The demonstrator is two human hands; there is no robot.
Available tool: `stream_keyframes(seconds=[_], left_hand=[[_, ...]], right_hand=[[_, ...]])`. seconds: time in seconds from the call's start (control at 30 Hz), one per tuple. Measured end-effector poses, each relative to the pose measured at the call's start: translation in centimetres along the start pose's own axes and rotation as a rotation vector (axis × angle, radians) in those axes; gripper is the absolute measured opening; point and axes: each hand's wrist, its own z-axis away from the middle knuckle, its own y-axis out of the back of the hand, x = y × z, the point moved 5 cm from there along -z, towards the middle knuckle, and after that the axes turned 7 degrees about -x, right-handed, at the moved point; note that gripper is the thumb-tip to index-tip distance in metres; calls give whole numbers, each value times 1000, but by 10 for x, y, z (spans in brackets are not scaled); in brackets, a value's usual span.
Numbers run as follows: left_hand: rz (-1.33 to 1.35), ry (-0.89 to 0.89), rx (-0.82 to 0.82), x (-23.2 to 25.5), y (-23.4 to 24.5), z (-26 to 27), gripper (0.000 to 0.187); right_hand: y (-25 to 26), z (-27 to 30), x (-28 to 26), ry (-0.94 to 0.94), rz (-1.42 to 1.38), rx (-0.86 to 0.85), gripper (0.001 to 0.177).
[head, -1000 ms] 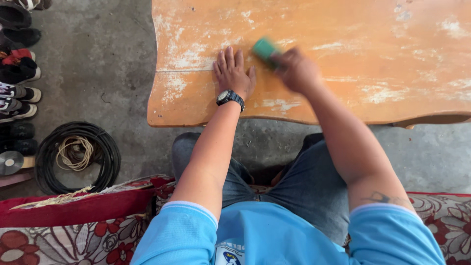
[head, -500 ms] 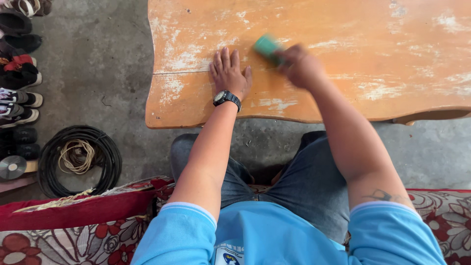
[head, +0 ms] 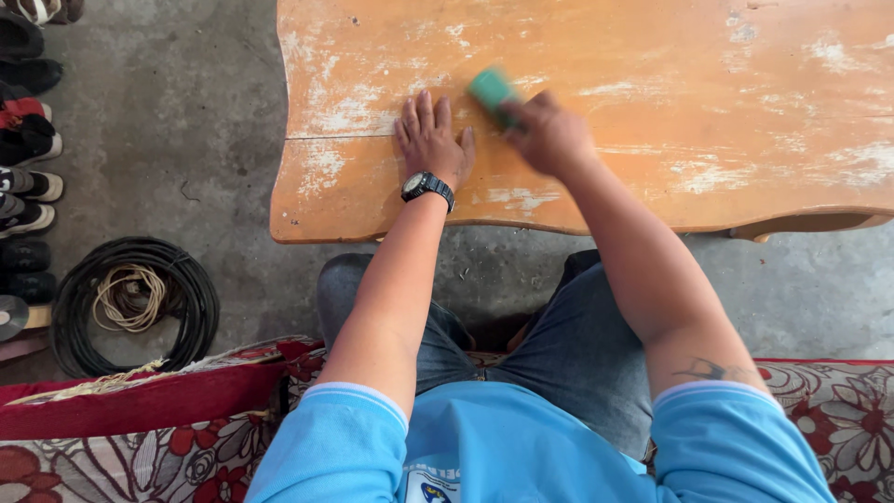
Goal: The person sands the surface of a wooden table using a green sanding block. They hold the table with one hand and move the sanding block back and forth across the surface repeatedly.
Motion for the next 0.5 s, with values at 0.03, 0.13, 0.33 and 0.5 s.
stream_keyframes(seconds=[0.03,0.13,0.33,0.5], left_hand=[[9,-13,11,0,0,1,69],[20,-30,32,-1,2,0,70],[3,-13,-8,1,2,1,72],[25,-21,19,0,2,3,70]], right_hand=[[9,-5,10,-65,-18,52,49],[29,-5,47,-378,-53,183,46],[-12,0,-6,94,-68,79,52],[-2,-12,35,-7,-112,184,45]])
